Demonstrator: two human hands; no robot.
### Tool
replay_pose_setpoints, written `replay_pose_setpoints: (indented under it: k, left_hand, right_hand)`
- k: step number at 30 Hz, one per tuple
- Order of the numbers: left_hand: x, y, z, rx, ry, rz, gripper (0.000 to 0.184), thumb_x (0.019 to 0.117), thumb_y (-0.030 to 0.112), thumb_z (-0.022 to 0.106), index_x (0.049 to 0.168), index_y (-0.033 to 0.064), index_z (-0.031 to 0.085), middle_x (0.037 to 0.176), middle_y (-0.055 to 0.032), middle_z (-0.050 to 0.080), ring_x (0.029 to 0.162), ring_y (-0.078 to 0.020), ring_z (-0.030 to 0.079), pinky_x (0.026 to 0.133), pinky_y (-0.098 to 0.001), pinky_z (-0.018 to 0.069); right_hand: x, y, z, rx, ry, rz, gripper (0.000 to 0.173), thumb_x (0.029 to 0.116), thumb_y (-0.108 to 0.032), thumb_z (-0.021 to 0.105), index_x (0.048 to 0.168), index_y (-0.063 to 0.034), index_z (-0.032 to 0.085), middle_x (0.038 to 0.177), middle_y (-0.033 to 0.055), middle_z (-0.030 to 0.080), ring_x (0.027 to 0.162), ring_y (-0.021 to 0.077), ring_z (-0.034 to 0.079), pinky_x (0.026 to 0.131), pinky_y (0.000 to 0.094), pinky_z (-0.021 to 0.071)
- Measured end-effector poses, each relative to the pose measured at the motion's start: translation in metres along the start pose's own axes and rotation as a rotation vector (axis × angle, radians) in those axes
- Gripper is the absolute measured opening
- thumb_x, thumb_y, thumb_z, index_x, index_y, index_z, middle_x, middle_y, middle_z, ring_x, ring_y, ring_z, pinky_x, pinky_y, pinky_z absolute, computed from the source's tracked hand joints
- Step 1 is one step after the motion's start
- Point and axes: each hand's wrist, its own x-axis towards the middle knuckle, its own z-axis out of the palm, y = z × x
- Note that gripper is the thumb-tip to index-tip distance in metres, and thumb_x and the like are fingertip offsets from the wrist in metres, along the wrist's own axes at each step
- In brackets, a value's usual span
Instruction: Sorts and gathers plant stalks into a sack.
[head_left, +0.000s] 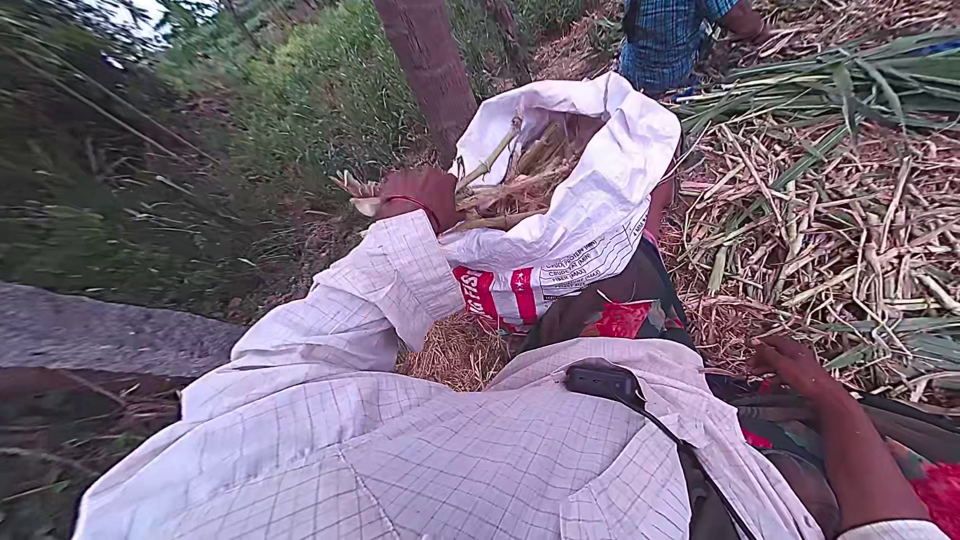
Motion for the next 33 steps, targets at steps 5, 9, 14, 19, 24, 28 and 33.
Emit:
replay_pose_setpoints:
  k: [5, 9, 14, 19, 24, 28, 33]
  left_hand:
    - [0.027, 0.066, 0.041, -0.07, 0.039, 0.109, 0.078, 0.0962, 0.043, 0.064, 0.161, 0.017, 0.03, 0.139, -0.0361, 0.052, 0.106, -0.0578, 0.062, 0.083, -0.0734, 0.048]
    - [0.062, 0.068, 0.079, -0.202, 0.099, 0.074, 0.061, 0.1019, 0.027, 0.056, 0.159, 0.0157, 0.037, 0.143, -0.0325, 0.051, 0.108, -0.0568, 0.062, 0.084, -0.0734, 0.0489]
    - [0.032, 0.087, 0.019, -0.177, 0.173, 0.151, 0.076, 0.0954, 0.052, 0.066, 0.16, 0.0229, 0.036, 0.143, -0.0349, 0.049, 0.108, -0.0576, 0.061, 0.086, -0.0727, 0.0479]
    - [0.088, 0.134, -0.002, -0.181, 0.092, 0.221, 0.068, 0.0973, 0.03, 0.065, 0.159, 0.0252, 0.038, 0.147, -0.0335, 0.046, 0.115, -0.0578, 0.059, 0.087, -0.0729, 0.049]
    - [0.168, 0.149, 0.018, -0.314, 0.042, 0.301, 0.058, 0.1084, 0.022, 0.047, 0.163, 0.0221, 0.028, 0.158, -0.0263, 0.039, 0.126, -0.0534, 0.056, 0.097, -0.0707, 0.0474]
    - [0.113, 0.111, -0.003, -0.306, 0.131, 0.444, 0.077, 0.0969, 0.054, 0.062, 0.161, 0.0206, 0.035, 0.153, -0.0226, 0.047, 0.138, -0.0451, 0.048, 0.11, -0.0687, 0.0346]
    - [0.054, -0.051, 0.019, -0.541, 0.605, -0.004, 0.062, 0.1011, 0.062, 0.041, 0.13, 0.0122, 0.065, 0.116, -0.0117, 0.072, 0.113, -0.029, 0.067, 0.099, -0.0552, 0.0497]
  right_hand:
    - [-0.004, -0.003, -0.001, 0.007, -0.007, -0.003, 0.036, 0.113, -0.028, 0.041, 0.136, -0.0034, 0.053, 0.1, 0.0164, 0.071, 0.08, 0.0223, 0.07, 0.069, 0.0395, 0.0567]
    - [-0.004, 0.008, -0.006, 0.008, 0.015, -0.029, 0.038, 0.1127, -0.03, 0.042, 0.138, -0.0034, 0.053, 0.104, 0.0183, 0.071, 0.084, 0.0247, 0.071, 0.073, 0.0431, 0.0586]
    - [-0.002, 0.015, -0.006, -0.033, 0.007, -0.045, 0.038, 0.1123, -0.03, 0.043, 0.135, -0.0022, 0.056, 0.1, 0.0171, 0.071, 0.08, 0.0223, 0.071, 0.072, 0.041, 0.0585]
    - [0.008, 0.004, 0.001, -0.054, -0.019, 0.003, 0.039, 0.1124, -0.031, 0.042, 0.138, -0.0043, 0.054, 0.1, 0.0154, 0.071, 0.08, 0.0217, 0.071, 0.07, 0.0398, 0.0578]
    - [0.012, 0.008, 0.002, -0.022, -0.018, -0.003, 0.039, 0.1125, -0.031, 0.042, 0.136, -0.0029, 0.055, 0.1, 0.0165, 0.071, 0.079, 0.0219, 0.071, 0.069, 0.0394, 0.0584]
    - [0.0, 0.009, -0.003, 0.019, 0.019, 0.023, 0.039, 0.1124, -0.029, 0.042, 0.139, -0.0031, 0.053, 0.1, 0.0166, 0.07, 0.077, 0.0199, 0.069, 0.068, 0.0375, 0.0571]
    - [-0.002, 0.01, -0.01, 0.006, -0.008, -0.014, 0.039, 0.1127, -0.031, 0.039, 0.136, -0.0022, 0.053, 0.097, 0.0125, 0.071, 0.076, 0.0151, 0.071, 0.067, 0.0341, 0.0587]
